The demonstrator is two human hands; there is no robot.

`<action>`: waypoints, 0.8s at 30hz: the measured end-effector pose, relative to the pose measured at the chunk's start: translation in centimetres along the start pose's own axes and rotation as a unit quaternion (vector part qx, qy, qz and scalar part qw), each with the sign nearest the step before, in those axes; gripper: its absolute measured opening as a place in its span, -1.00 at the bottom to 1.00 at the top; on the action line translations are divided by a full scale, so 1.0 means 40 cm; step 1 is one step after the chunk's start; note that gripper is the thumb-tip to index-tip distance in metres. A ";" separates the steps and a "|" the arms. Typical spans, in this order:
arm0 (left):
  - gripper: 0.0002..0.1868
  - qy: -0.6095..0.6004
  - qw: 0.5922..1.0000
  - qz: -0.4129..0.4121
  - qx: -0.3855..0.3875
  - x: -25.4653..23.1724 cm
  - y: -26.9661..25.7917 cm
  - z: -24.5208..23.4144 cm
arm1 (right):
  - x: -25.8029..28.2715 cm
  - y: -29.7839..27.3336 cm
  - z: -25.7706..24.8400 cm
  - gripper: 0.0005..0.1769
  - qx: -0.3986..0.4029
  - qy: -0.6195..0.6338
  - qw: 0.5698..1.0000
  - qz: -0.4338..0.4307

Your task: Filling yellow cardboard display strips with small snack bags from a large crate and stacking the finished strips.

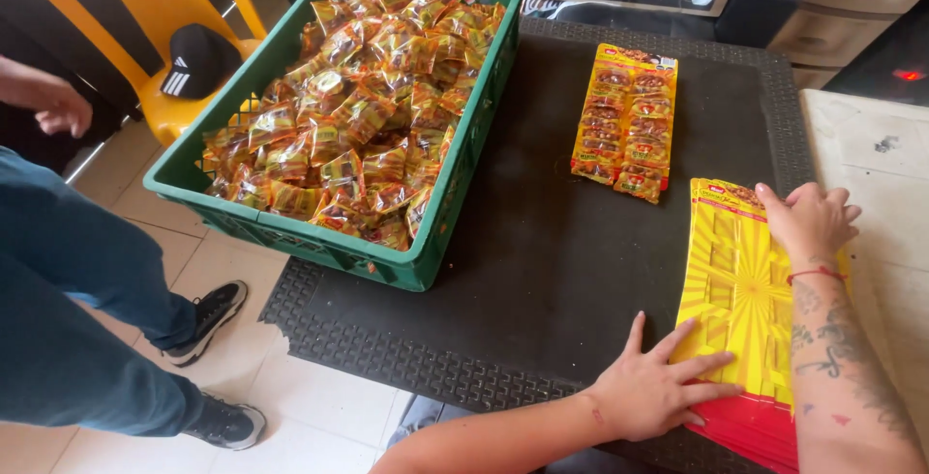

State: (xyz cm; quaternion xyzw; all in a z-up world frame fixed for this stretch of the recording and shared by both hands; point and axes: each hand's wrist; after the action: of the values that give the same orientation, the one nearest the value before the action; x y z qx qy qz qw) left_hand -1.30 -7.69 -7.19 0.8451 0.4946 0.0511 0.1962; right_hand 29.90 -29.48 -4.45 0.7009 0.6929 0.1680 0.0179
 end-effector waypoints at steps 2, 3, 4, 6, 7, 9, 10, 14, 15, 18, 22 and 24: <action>-0.22 0.002 1.000 0.003 0.005 0.002 0.002 -0.002 | -0.004 0.019 0.014 -0.31 0.001 -0.010 1.000 0.014; -0.23 -0.006 1.000 0.004 0.011 0.002 0.002 -0.004 | -0.002 0.023 0.019 -0.24 0.003 -0.036 0.999 0.012; -0.25 -0.015 1.000 0.005 0.017 0.002 0.003 -0.006 | -0.002 0.028 0.022 -0.17 0.006 -0.064 0.998 0.011; -0.24 -0.012 1.000 0.006 0.015 0.004 0.003 -0.005 | -0.001 0.038 0.024 -0.16 -0.008 -0.068 0.998 0.008; -0.23 -0.011 1.000 0.006 0.014 0.004 0.001 -0.004 | 0.000 0.041 0.026 -0.15 -0.022 -0.073 0.997 0.005; -0.23 -0.016 1.000 0.003 0.014 0.001 -0.001 0.002 | -0.014 0.029 0.030 -0.26 -0.098 -0.085 0.990 -0.051; -0.23 -0.020 1.000 0.001 0.013 0.001 0.000 0.006 | -0.022 0.025 0.030 -0.31 -0.176 -0.096 0.974 -0.106; -0.26 -0.032 0.999 0.009 0.015 0.005 0.000 0.009 | -0.035 -0.026 -0.064 -0.40 -0.124 0.031 0.977 -0.168; -0.27 -0.044 0.999 0.008 0.016 0.007 0.000 0.007 | -0.033 -0.057 -0.101 -0.56 -0.125 0.091 0.969 -0.193; -0.23 -0.075 0.997 0.020 0.016 0.009 -0.004 -0.009 | -0.062 -0.181 -0.168 -0.69 -0.164 0.146 0.943 -0.249; -0.36 -0.077 0.996 0.039 0.025 0.010 -0.001 0.035 | 0.026 -0.465 -0.382 -0.85 -0.138 0.253 0.913 -0.288; -0.34 -0.087 0.996 0.029 0.020 0.020 0.022 -0.013 | -0.082 -0.535 -0.395 -0.81 -0.114 0.277 0.899 -0.318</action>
State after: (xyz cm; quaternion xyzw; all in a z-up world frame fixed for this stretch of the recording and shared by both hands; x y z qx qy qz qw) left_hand -0.32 -7.26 -6.45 0.8641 0.4518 -0.0273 0.2201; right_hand 5.20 -35.12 4.24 0.3614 0.8320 0.4188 -0.0425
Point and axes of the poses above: each hand's wrist, its own y-axis towards the middle knuckle, its own z-axis out of the palm, x = y × z, and after that the axes turned 8 degrees about -z, right-handed
